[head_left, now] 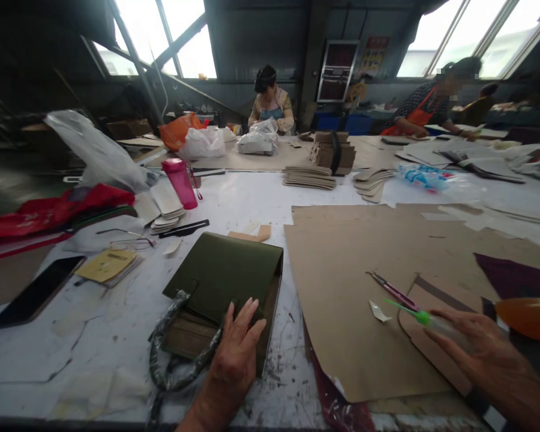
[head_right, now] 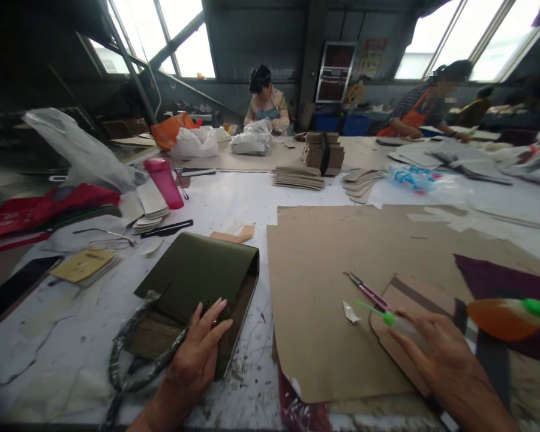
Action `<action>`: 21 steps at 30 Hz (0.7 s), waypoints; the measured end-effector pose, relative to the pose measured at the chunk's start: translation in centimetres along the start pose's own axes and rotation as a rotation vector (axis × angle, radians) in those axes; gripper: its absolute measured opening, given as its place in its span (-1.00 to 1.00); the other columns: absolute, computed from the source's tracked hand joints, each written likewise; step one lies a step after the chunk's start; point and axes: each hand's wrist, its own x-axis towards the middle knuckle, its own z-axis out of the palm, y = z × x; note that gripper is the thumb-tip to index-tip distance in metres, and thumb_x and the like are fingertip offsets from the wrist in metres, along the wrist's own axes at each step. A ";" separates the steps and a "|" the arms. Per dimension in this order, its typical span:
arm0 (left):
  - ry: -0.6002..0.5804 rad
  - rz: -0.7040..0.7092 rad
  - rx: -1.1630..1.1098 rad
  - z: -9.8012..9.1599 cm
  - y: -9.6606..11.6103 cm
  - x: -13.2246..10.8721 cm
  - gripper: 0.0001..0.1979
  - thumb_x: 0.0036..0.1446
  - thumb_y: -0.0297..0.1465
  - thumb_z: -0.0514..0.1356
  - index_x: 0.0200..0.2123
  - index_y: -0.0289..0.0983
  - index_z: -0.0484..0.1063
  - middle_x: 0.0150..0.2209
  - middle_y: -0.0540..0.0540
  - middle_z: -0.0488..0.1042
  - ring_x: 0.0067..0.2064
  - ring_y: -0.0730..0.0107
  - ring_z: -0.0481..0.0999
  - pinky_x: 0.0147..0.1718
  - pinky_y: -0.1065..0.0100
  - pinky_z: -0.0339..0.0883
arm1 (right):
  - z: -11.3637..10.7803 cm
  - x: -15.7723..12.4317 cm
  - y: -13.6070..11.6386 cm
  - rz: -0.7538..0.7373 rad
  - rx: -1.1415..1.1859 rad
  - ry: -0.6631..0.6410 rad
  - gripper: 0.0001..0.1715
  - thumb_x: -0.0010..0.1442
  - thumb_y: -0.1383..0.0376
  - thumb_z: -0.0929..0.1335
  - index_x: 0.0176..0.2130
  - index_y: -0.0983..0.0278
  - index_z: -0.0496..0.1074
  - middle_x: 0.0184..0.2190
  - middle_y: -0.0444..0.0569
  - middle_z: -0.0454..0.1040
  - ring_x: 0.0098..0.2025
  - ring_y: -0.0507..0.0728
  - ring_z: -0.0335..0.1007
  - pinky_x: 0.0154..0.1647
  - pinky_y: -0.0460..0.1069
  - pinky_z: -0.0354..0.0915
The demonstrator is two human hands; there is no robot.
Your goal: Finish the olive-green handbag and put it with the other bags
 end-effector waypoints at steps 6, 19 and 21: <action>0.120 -0.061 -0.030 0.2 0.3 0.1 -0.61 0.03 -0.75 -0.06 -0.09 -0.41 0.33 0.13 -0.34 0.16 0.18 0.13 0.13 0.10 0.03 0.15 | -0.7 -0.1 -5.9 -0.020 0.124 -0.137 -0.50 0.06 -0.08 0.30 -0.11 0.15 0.36 -0.16 0.01 0.39 -0.13 0.23 0.35 -0.14 0.11 0.33; 0.166 -0.146 -0.006 0.4 0.4 -0.1 -0.65 0.06 -0.72 -0.07 -0.14 -0.42 0.36 0.07 -0.35 0.25 0.13 0.12 0.23 0.01 0.10 0.28 | 5.7 1.2 -19.5 -0.395 0.261 -0.317 -0.53 -0.07 0.55 0.36 -0.14 0.23 0.35 -0.22 0.06 0.30 -0.20 0.19 0.28 -0.24 0.09 0.36; 0.161 -0.157 -0.008 0.5 0.4 -0.2 -0.64 0.06 -0.72 -0.07 -0.13 -0.42 0.35 0.08 -0.35 0.24 0.13 0.10 0.23 0.00 0.08 0.29 | 6.2 1.4 -19.8 -0.416 0.201 -0.278 -0.51 -0.12 0.56 0.39 -0.16 0.24 0.37 -0.24 0.07 0.31 -0.21 0.22 0.27 -0.28 0.13 0.37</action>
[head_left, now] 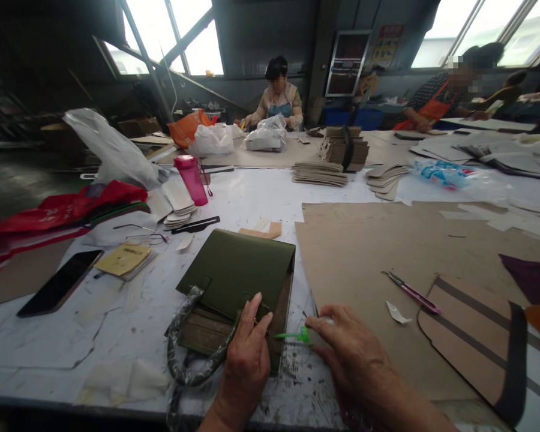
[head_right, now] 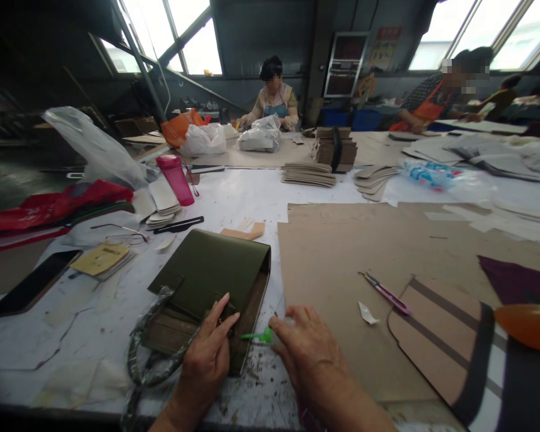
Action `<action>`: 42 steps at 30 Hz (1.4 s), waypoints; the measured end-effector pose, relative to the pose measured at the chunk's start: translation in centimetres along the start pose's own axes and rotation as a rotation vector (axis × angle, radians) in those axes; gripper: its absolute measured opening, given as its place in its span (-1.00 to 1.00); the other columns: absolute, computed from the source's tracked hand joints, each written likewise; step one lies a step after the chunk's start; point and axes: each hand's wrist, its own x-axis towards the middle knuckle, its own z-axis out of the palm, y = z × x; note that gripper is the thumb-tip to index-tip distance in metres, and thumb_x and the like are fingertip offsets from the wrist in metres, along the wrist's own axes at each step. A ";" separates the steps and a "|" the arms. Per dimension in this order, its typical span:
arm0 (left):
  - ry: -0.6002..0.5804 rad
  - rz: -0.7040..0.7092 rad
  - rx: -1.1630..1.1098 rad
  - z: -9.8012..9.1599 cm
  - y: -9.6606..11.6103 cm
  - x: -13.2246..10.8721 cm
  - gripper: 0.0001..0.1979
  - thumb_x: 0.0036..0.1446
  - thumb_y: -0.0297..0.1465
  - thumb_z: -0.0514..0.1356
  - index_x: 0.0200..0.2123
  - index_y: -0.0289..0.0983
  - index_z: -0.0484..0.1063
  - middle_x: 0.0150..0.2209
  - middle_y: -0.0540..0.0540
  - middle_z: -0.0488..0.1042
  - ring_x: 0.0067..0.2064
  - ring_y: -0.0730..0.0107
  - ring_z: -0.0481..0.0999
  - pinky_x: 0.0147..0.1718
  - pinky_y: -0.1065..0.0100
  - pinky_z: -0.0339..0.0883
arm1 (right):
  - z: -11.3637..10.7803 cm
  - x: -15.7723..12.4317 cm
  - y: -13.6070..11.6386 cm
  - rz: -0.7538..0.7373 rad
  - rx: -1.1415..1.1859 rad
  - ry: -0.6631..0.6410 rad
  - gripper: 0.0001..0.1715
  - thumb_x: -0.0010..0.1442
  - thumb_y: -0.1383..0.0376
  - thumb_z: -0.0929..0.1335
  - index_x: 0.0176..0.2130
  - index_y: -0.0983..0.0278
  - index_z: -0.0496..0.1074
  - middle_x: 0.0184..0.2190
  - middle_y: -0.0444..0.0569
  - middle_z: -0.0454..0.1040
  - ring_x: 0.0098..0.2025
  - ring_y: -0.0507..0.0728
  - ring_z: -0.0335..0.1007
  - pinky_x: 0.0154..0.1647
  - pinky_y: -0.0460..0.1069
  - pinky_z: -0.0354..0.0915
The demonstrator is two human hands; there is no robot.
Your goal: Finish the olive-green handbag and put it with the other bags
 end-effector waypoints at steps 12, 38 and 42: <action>0.008 0.007 0.026 0.0 0.1 0.1 -0.66 0.06 -0.72 -0.06 -0.13 -0.42 0.35 0.05 -0.36 0.27 0.15 0.11 0.20 -0.01 0.10 0.30 | 0.6 0.6 0.3 -0.076 -0.100 0.041 -0.41 -0.21 0.61 0.44 -0.17 0.24 0.37 -0.28 0.04 0.31 -0.28 0.19 0.25 -0.34 0.09 0.37; 0.015 0.020 0.079 0.3 -0.1 -0.3 -0.64 0.06 -0.71 -0.07 -0.13 -0.38 0.35 0.06 -0.30 0.27 0.16 0.14 0.19 0.00 0.13 0.30 | 0.3 -0.6 0.4 0.028 -0.081 -0.063 -0.52 -0.08 0.54 0.38 -0.15 0.16 0.40 -0.24 -0.01 0.33 -0.22 0.14 0.28 -0.24 -0.02 0.32; 0.016 0.023 0.081 0.5 -0.2 -0.3 -0.64 0.06 -0.71 -0.08 -0.13 -0.39 0.35 0.06 -0.31 0.27 0.14 0.16 0.22 0.00 0.14 0.29 | 0.6 -0.7 0.4 0.033 -0.114 -0.024 -0.49 -0.11 0.54 0.41 -0.15 0.15 0.40 -0.25 -0.03 0.34 -0.23 0.14 0.28 -0.24 -0.01 0.32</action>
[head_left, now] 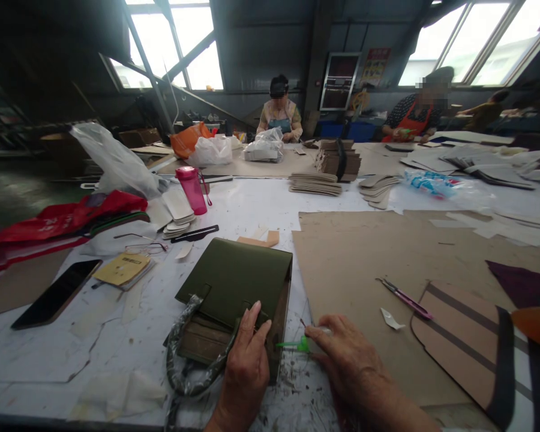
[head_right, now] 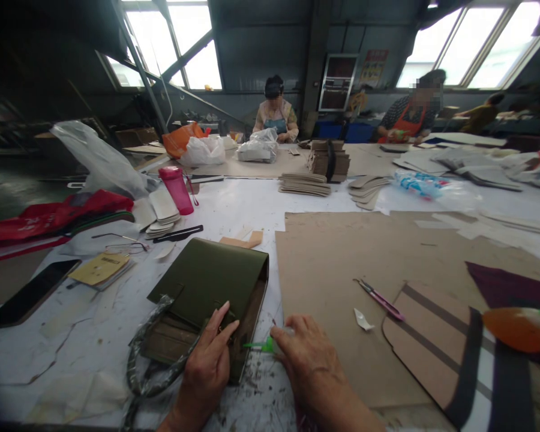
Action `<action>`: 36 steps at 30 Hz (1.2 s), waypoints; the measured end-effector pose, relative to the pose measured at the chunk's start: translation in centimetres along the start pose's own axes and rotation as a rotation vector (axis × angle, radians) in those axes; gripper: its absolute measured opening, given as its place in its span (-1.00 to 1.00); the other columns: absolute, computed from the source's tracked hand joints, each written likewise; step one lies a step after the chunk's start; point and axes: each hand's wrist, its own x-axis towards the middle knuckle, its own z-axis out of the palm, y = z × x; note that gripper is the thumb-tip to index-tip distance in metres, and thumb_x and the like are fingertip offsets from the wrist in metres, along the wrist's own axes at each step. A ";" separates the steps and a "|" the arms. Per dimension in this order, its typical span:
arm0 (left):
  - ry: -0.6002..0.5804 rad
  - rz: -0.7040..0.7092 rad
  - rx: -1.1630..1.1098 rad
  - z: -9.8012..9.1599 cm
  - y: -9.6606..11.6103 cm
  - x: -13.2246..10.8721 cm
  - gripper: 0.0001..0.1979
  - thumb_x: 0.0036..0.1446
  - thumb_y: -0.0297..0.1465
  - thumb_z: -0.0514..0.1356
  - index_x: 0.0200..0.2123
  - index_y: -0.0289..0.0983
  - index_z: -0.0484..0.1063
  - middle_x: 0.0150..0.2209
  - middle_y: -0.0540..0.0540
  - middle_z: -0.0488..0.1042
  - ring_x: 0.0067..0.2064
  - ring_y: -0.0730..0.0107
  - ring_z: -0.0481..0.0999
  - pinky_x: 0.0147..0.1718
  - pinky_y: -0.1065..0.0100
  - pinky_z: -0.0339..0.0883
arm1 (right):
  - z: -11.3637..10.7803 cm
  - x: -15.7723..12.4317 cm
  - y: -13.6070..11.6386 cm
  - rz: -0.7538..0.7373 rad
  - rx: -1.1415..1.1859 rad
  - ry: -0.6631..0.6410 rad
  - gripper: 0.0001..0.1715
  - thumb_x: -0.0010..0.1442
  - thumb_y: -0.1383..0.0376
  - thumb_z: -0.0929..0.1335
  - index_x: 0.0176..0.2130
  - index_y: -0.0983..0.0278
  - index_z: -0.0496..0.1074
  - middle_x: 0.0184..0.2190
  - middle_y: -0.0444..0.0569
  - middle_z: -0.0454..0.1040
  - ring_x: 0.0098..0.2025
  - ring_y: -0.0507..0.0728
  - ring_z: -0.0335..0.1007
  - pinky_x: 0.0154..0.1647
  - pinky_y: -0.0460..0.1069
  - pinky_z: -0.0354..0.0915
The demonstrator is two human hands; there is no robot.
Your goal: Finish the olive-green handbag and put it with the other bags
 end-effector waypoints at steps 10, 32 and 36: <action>-0.002 0.017 0.017 -0.2 0.1 0.2 -0.63 0.04 -0.72 -0.08 -0.14 -0.38 0.34 0.06 -0.30 0.27 0.16 0.18 0.20 0.04 0.17 0.27 | -0.4 0.4 0.2 -0.025 -0.019 0.036 -0.54 -0.06 0.53 0.37 -0.15 0.18 0.39 -0.26 0.00 0.33 -0.24 0.17 0.27 -0.26 0.02 0.33; 0.015 0.023 0.024 0.0 0.0 0.1 -0.65 0.06 -0.71 -0.08 -0.15 -0.38 0.36 0.05 -0.30 0.28 0.15 0.18 0.20 0.03 0.18 0.29 | -0.2 0.6 0.1 0.003 -0.030 -0.013 -0.48 -0.10 0.55 0.41 -0.13 0.17 0.40 -0.26 -0.01 0.33 -0.24 0.15 0.26 -0.25 0.01 0.32; 0.007 0.018 0.030 -0.1 0.1 0.1 -0.65 0.07 -0.70 -0.08 -0.14 -0.38 0.35 0.05 -0.31 0.29 0.15 0.16 0.20 0.00 0.16 0.30 | -0.1 0.6 0.2 -0.017 -0.030 0.001 -0.47 -0.12 0.55 0.42 -0.14 0.17 0.39 -0.26 -0.02 0.33 -0.24 0.15 0.26 -0.27 0.00 0.30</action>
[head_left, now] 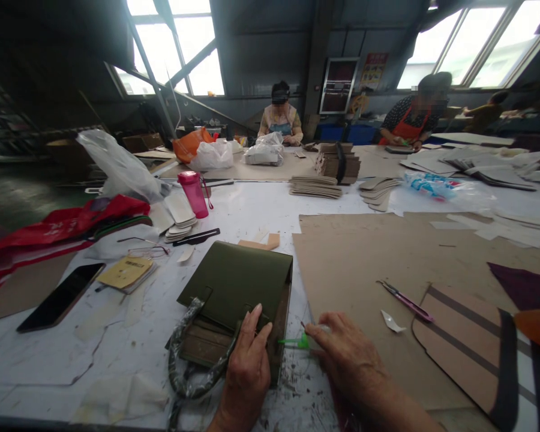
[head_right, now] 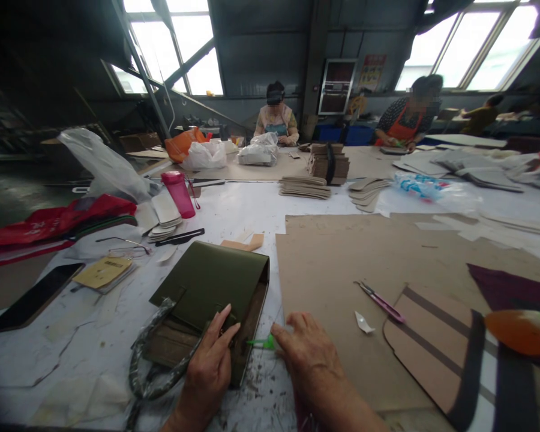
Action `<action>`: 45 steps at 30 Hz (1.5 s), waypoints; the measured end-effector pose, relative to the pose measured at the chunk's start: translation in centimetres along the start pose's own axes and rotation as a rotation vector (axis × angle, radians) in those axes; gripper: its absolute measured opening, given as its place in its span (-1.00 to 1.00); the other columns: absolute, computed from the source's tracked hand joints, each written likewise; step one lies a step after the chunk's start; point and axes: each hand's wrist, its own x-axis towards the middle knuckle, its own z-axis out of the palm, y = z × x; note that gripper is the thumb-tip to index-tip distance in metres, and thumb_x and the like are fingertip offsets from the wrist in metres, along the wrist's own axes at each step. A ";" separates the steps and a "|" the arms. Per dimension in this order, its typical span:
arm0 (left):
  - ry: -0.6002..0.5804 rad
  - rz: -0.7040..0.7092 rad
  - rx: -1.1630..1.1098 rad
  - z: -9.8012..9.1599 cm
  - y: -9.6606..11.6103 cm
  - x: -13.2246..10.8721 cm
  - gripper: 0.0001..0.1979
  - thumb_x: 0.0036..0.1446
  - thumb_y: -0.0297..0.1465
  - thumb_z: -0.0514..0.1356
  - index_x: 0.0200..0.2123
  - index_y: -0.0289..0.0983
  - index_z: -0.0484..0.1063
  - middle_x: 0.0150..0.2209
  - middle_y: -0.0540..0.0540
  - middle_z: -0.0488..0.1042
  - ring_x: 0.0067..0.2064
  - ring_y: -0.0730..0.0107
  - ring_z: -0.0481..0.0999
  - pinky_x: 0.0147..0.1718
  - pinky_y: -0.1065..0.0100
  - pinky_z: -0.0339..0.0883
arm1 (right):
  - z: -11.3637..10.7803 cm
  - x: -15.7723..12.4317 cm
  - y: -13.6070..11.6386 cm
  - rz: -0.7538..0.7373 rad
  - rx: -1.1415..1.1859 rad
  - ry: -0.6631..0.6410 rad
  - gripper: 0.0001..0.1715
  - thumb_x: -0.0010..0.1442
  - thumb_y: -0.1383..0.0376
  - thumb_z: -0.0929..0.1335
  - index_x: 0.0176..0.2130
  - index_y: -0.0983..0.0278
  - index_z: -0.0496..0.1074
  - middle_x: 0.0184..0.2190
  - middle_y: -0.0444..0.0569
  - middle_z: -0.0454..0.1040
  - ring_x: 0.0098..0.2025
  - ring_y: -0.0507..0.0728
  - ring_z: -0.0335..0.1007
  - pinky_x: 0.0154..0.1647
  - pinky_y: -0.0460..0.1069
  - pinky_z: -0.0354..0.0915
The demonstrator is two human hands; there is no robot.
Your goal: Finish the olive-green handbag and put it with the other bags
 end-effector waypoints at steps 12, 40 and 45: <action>-0.008 0.012 0.006 -0.2 0.0 0.2 -0.66 0.08 -0.69 -0.07 -0.14 -0.37 0.35 0.05 -0.29 0.28 0.16 0.20 0.19 0.02 0.16 0.28 | -0.1 -0.1 -0.3 0.027 -0.013 0.014 -0.50 -0.13 0.50 0.46 -0.17 0.14 0.41 -0.28 -0.04 0.35 -0.24 0.15 0.24 -0.23 0.00 0.22; 0.011 0.003 -0.016 0.1 0.0 -0.1 -0.65 0.05 -0.72 -0.07 -0.15 -0.39 0.35 0.04 -0.32 0.29 0.14 0.13 0.21 -0.02 0.11 0.31 | -1.2 1.1 -1.3 -0.224 -0.093 0.229 -0.75 0.19 0.47 0.20 -0.28 0.26 0.42 -0.43 -0.01 0.28 -0.36 0.14 0.12 -0.28 -0.02 0.05; 0.003 -0.007 -0.018 0.1 0.0 -0.1 -0.65 0.06 -0.71 -0.06 -0.13 -0.39 0.34 0.05 -0.32 0.28 0.14 0.12 0.21 -0.03 0.09 0.32 | -1.2 1.1 -1.4 -0.236 -0.065 0.224 -0.73 0.22 0.44 0.17 -0.28 0.26 0.42 -0.44 -0.01 0.26 -0.36 0.14 0.10 -0.27 -0.02 0.03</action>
